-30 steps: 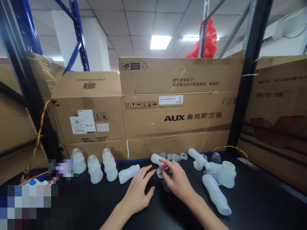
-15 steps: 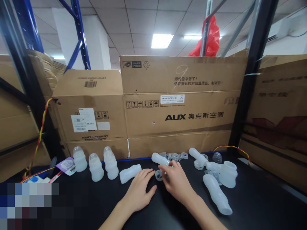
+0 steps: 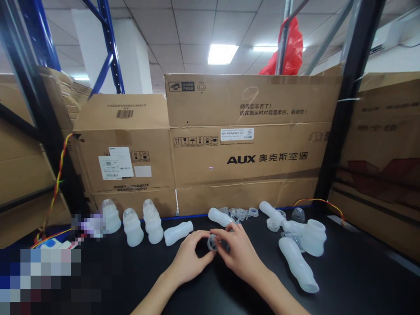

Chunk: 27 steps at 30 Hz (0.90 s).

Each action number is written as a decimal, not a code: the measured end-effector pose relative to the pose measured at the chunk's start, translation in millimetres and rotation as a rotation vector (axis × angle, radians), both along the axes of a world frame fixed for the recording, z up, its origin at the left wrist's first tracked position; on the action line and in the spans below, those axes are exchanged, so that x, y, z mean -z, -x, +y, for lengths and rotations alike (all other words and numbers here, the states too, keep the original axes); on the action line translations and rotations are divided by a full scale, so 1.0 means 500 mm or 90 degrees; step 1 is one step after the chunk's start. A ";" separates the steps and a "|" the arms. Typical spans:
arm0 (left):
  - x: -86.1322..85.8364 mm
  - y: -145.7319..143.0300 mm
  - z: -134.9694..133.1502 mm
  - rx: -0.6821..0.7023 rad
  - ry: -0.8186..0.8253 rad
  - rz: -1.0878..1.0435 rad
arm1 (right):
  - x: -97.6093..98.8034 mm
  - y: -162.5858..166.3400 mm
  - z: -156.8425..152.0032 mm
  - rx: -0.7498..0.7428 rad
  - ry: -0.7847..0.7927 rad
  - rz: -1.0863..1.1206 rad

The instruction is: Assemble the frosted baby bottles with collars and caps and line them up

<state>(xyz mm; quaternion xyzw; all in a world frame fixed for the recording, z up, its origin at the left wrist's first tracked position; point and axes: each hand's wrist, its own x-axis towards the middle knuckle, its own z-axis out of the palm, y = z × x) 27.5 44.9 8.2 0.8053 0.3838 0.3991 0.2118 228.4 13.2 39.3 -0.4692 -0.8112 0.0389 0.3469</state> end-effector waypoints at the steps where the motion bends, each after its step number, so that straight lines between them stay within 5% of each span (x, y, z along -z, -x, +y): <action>1: -0.002 0.000 -0.001 -0.002 0.008 -0.026 | 0.000 -0.001 0.001 0.007 -0.010 0.014; 6: -0.007 -0.005 -0.006 -0.014 0.023 -0.132 | -0.001 0.006 -0.002 -0.009 0.011 0.122; 15: -0.041 -0.013 -0.018 0.031 0.071 -0.296 | -0.005 0.017 -0.008 -0.195 0.244 0.489; 19: -0.044 -0.012 -0.025 0.021 0.062 -0.301 | -0.016 0.008 -0.019 -0.183 0.239 0.431; 27: -0.038 -0.021 -0.033 0.017 -0.186 -0.201 | -0.026 0.028 -0.044 -0.075 0.136 0.355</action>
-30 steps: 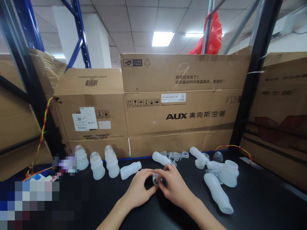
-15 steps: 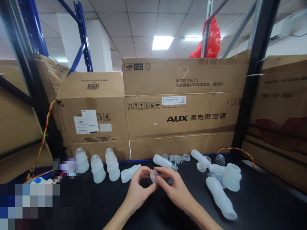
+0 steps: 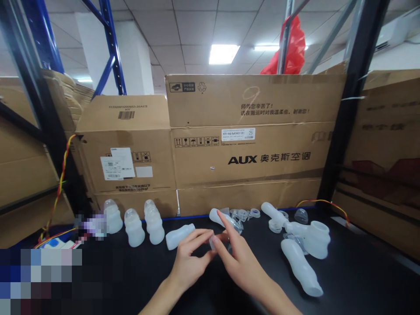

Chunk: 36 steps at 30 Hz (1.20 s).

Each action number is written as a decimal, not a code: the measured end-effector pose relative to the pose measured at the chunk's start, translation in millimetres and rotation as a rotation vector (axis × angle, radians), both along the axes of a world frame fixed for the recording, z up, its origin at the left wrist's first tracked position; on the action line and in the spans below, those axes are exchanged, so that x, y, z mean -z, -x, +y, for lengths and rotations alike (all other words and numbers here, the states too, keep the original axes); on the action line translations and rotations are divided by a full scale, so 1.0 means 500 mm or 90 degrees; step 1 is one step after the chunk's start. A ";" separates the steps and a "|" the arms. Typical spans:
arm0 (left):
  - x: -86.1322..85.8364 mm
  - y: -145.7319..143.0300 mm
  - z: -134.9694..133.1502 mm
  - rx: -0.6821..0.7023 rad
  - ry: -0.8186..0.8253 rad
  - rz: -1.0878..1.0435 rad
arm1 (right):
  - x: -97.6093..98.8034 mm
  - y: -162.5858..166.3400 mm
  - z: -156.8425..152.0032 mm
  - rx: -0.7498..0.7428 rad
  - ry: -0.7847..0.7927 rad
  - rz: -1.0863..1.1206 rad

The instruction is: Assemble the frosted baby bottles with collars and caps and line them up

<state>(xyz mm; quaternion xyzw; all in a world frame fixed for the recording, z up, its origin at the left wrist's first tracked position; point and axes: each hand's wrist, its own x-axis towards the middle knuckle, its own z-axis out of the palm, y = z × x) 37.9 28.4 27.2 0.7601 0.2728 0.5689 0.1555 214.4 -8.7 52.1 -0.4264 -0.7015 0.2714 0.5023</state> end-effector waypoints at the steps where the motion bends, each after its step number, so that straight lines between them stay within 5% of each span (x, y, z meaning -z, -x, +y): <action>1: -0.001 0.000 0.000 -0.003 -0.015 0.001 | 0.000 0.004 -0.001 -0.003 0.011 0.014; 9: -0.002 0.018 0.006 -0.006 0.093 -0.006 | 0.011 -0.001 0.014 -0.161 0.208 0.213; 20: 0.014 0.018 0.010 0.081 0.218 0.017 | 0.018 0.003 0.016 -0.241 0.265 0.262; 25: 0.006 0.026 0.014 -0.007 0.134 0.147 | 0.032 0.024 0.037 -0.168 0.256 0.370; 29: -0.007 0.066 0.036 -0.182 -0.010 0.277 | 0.015 0.016 0.039 -0.120 0.236 0.366; 32: 0.004 0.095 0.061 -0.307 -0.018 0.319 | 0.006 0.000 0.040 -0.092 0.238 0.340; 36: 0.025 0.110 0.078 -0.354 0.012 0.345 | 0.009 -0.009 0.042 -0.109 0.234 0.348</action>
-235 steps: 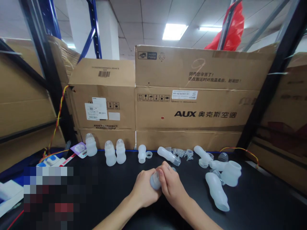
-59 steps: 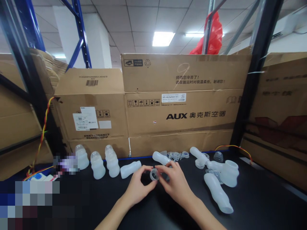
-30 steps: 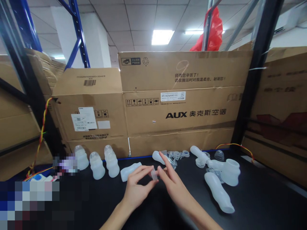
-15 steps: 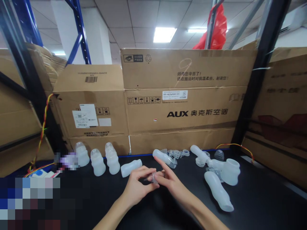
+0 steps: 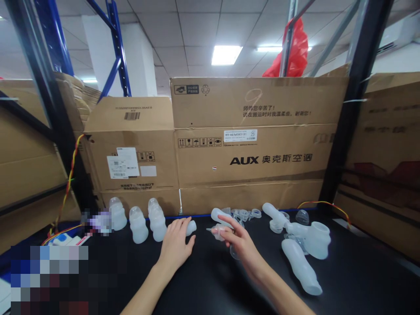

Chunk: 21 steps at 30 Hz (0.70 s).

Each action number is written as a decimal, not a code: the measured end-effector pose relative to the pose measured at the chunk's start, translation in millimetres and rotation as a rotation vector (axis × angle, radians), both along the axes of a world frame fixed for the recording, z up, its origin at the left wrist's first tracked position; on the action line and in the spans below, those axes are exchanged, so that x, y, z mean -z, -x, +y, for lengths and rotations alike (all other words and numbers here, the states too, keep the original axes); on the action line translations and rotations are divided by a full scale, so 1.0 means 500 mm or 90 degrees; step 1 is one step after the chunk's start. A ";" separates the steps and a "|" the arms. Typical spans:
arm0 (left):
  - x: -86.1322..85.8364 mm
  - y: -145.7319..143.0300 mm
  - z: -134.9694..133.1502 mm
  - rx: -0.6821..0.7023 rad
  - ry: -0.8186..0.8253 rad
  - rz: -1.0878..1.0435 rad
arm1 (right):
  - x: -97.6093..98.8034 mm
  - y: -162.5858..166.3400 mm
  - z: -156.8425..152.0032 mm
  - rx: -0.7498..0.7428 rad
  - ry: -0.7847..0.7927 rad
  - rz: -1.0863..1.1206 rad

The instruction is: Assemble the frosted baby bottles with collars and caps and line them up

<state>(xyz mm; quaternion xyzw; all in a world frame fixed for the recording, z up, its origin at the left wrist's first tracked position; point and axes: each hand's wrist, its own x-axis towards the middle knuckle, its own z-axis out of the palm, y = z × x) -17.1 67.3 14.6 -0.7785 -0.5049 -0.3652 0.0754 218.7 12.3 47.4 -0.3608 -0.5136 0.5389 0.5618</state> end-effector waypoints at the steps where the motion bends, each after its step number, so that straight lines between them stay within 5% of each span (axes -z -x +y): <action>1: 0.003 0.001 0.001 -0.007 0.007 0.006 | 0.001 0.001 0.000 -0.009 -0.003 0.006; 7: 0.006 -0.016 -0.011 0.011 0.061 -0.011 | 0.007 0.006 0.001 -0.046 -0.021 0.027; 14: 0.026 -0.083 -0.046 0.288 0.265 -0.420 | 0.010 -0.004 0.013 -0.025 -0.049 0.061; 21: 0.015 -0.088 -0.058 0.312 0.240 -0.398 | 0.026 -0.001 0.021 0.012 -0.031 0.116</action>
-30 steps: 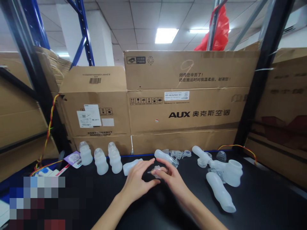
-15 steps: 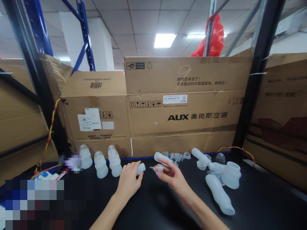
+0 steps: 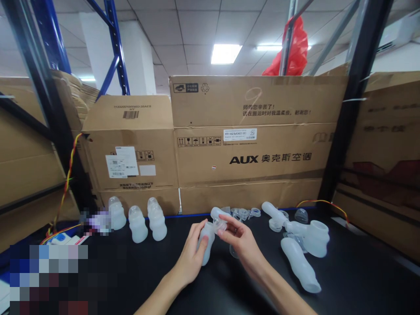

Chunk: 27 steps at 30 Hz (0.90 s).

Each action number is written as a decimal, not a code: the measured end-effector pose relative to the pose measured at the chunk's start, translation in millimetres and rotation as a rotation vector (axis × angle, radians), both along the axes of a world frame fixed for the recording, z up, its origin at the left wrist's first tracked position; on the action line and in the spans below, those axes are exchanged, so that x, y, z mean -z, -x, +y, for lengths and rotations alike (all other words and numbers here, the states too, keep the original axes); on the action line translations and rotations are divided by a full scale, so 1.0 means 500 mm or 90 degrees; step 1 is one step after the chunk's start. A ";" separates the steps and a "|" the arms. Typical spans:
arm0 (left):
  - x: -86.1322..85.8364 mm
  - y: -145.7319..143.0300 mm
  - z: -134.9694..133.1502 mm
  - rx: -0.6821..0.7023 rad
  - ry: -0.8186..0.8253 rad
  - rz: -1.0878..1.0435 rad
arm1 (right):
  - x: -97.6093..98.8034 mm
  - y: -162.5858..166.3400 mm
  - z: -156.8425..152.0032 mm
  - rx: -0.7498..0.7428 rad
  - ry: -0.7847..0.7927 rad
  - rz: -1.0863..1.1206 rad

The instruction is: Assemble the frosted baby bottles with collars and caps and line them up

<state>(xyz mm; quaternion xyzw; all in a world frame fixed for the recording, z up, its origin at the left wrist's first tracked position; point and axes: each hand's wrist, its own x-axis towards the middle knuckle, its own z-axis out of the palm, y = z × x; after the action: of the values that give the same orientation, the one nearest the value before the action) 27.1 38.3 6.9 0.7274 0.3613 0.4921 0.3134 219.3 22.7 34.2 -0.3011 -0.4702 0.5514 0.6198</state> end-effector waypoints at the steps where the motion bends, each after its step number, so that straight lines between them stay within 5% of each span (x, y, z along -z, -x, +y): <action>1: -0.001 0.003 0.001 0.011 -0.006 -0.001 | 0.002 0.002 -0.001 0.007 0.004 0.006; 9: 0.005 0.003 -0.008 0.111 0.030 -0.100 | -0.014 0.013 -0.017 -0.060 0.041 0.096; 16: -0.023 -0.010 -0.028 0.119 0.043 -0.102 | 0.004 0.011 -0.006 0.016 0.011 -0.081; 27: -0.031 -0.004 -0.028 0.060 0.002 -0.077 | 0.011 0.010 -0.003 0.005 -0.115 -0.218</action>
<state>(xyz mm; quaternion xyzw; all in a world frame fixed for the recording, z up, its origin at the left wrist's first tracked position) 29.2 24.3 22.3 0.7121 0.3075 0.5194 0.3587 214.1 21.3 28.9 -0.3353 -0.6151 0.4452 0.5577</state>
